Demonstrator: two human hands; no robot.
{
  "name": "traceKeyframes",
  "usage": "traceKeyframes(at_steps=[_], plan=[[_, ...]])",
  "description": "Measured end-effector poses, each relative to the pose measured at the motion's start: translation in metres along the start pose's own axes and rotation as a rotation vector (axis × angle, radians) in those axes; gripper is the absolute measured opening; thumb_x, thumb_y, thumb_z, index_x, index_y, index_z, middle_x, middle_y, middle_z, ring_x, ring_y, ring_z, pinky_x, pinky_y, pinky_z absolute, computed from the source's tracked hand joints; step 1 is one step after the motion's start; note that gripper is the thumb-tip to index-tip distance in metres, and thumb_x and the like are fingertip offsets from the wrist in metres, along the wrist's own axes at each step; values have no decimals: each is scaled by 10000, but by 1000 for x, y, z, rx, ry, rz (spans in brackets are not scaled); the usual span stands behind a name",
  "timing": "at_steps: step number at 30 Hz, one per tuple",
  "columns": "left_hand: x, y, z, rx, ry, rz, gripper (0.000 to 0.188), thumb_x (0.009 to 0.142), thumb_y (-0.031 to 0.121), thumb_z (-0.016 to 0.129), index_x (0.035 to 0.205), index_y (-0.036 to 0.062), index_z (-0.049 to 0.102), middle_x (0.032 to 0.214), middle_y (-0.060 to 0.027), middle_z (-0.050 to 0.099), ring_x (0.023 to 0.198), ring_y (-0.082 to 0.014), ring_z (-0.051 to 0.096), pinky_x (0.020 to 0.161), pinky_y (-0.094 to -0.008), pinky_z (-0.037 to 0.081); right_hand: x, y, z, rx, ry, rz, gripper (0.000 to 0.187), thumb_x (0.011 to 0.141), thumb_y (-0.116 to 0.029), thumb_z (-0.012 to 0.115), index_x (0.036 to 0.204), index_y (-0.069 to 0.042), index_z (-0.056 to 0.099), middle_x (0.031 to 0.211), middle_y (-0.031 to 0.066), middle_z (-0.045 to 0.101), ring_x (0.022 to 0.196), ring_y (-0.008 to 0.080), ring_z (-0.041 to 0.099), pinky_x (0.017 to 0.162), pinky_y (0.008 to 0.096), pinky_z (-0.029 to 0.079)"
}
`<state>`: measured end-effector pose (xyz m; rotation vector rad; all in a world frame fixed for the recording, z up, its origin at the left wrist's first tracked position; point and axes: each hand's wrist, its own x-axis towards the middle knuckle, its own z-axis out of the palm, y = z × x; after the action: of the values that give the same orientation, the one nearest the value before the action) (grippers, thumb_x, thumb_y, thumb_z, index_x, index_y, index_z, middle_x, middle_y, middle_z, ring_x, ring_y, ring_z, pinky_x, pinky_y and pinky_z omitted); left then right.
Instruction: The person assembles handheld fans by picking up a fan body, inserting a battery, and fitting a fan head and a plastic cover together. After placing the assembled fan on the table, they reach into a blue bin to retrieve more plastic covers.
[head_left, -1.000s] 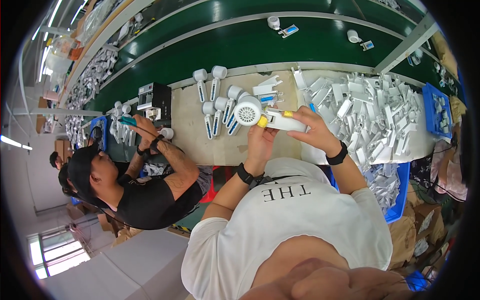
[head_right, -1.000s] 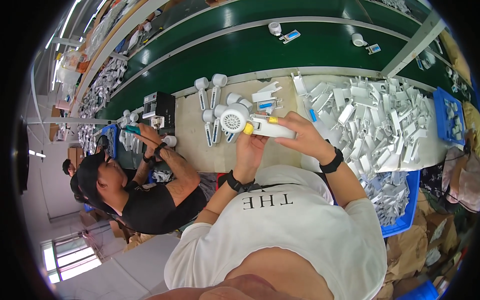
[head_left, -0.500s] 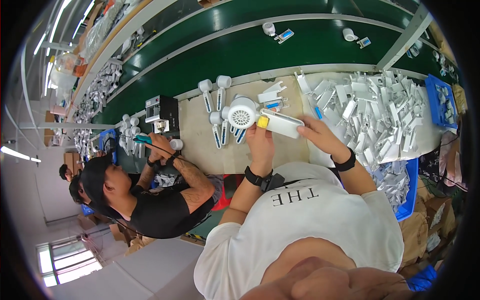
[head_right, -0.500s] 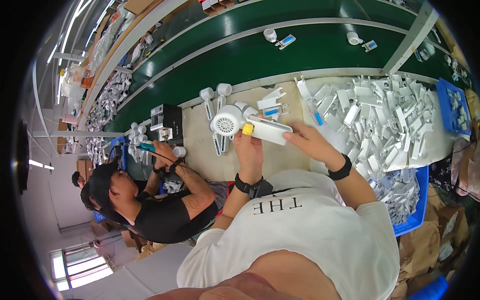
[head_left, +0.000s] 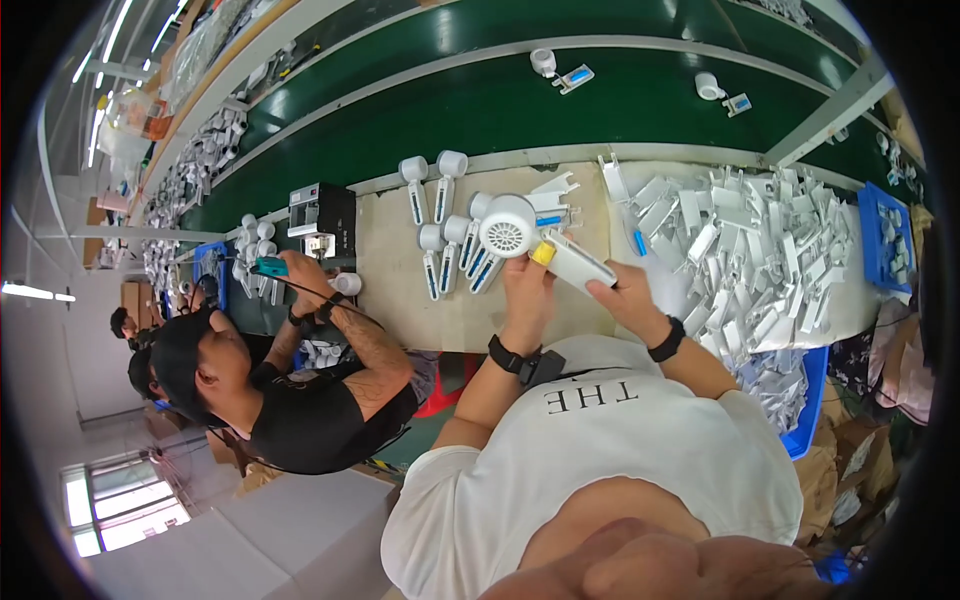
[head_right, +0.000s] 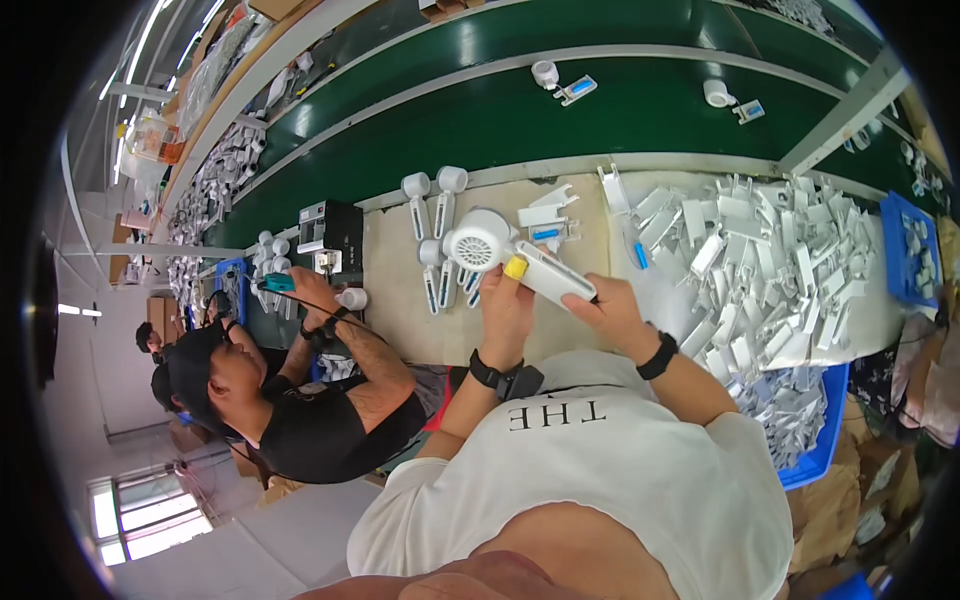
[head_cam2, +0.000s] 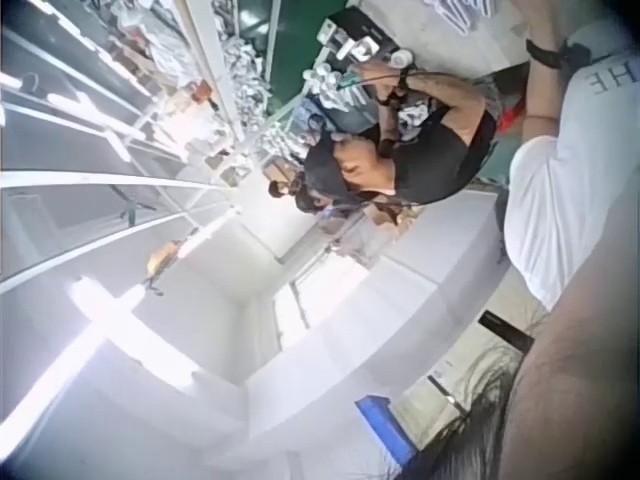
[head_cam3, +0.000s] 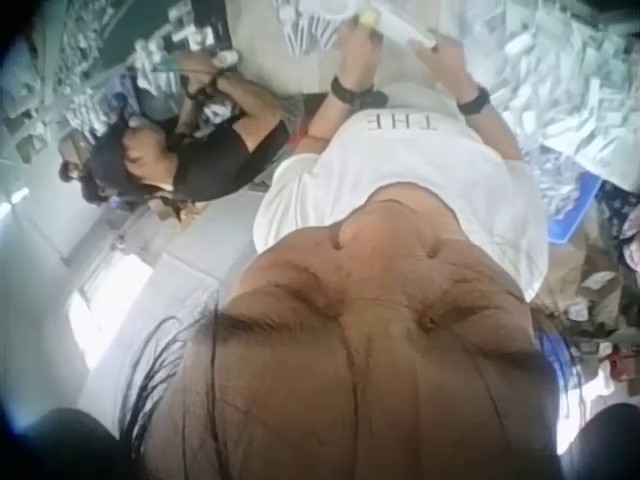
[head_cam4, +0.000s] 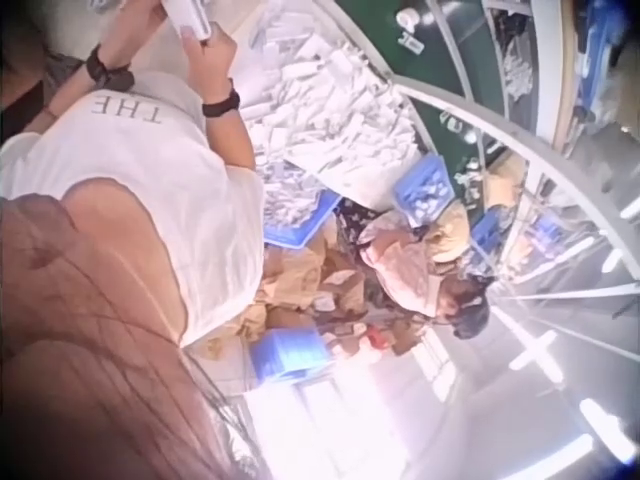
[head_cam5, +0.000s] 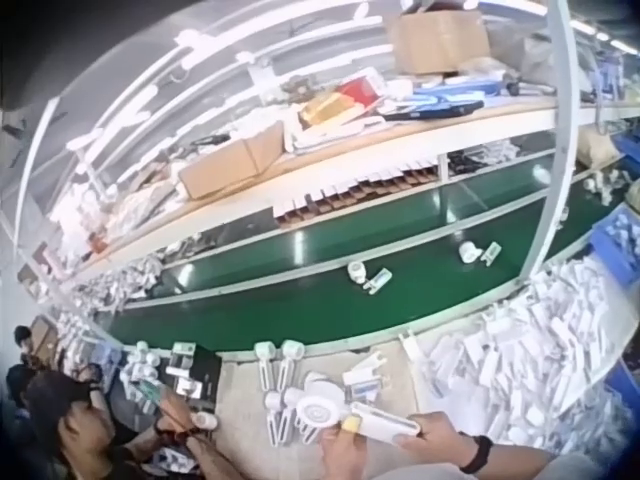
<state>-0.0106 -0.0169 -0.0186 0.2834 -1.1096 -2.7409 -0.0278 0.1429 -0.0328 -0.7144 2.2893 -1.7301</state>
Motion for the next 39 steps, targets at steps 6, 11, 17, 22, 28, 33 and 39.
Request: traceKeyframes(at_steps=[6,11,17,22,28,33,39], plan=[[55,8,-133,1239,235,100,181,783,110,560,937,16,556,718,-51,552,619,-103,499,545,-251,392,37,73,13,129,-527,337,218,783,-243,606,768,-29,569,615,79,542,544,157,485,525,270,402],[105,94,-206,1801,662,480,176,759,127,537,875,-3,511,744,-200,571,722,-373,557,633,-432,435,155,148,-30,-410,-143,23,184,784,-128,526,942,-46,570,874,143,594,831,320,555,743,386,442],[92,104,-281,1862,928,-280,257,740,128,500,941,-24,447,896,-270,573,869,-427,539,742,-480,425,302,222,-48,-839,-48,-175,360,761,-72,472,1120,-53,488,1155,125,504,1108,307,436,885,386,387],[76,81,-276,2192,997,-52,376,731,143,548,1051,-32,453,904,-214,592,873,-403,557,782,-448,434,378,246,-51,-1264,87,-373,412,761,-68,460,1172,-80,452,1232,95,448,1137,280,425,948,423,294],[80,47,-199,1306,557,66,351,790,93,572,1108,-33,490,1010,-155,575,862,-239,592,754,-305,469,361,227,-44,-620,-240,242,230,711,-183,595,869,-39,512,655,80,528,528,182,545,475,305,434],[102,-17,-100,312,162,-278,352,906,259,413,1143,5,469,1110,-134,550,930,-197,571,786,-278,458,262,124,-21,241,-112,518,255,779,-236,568,859,-4,498,555,20,463,405,83,436,344,217,313],[87,-30,-40,231,137,-310,344,893,316,414,1079,36,487,815,-27,532,758,-106,529,720,-243,449,115,25,-4,136,-186,503,341,781,-279,588,942,7,493,585,59,514,433,130,490,397,253,369]])
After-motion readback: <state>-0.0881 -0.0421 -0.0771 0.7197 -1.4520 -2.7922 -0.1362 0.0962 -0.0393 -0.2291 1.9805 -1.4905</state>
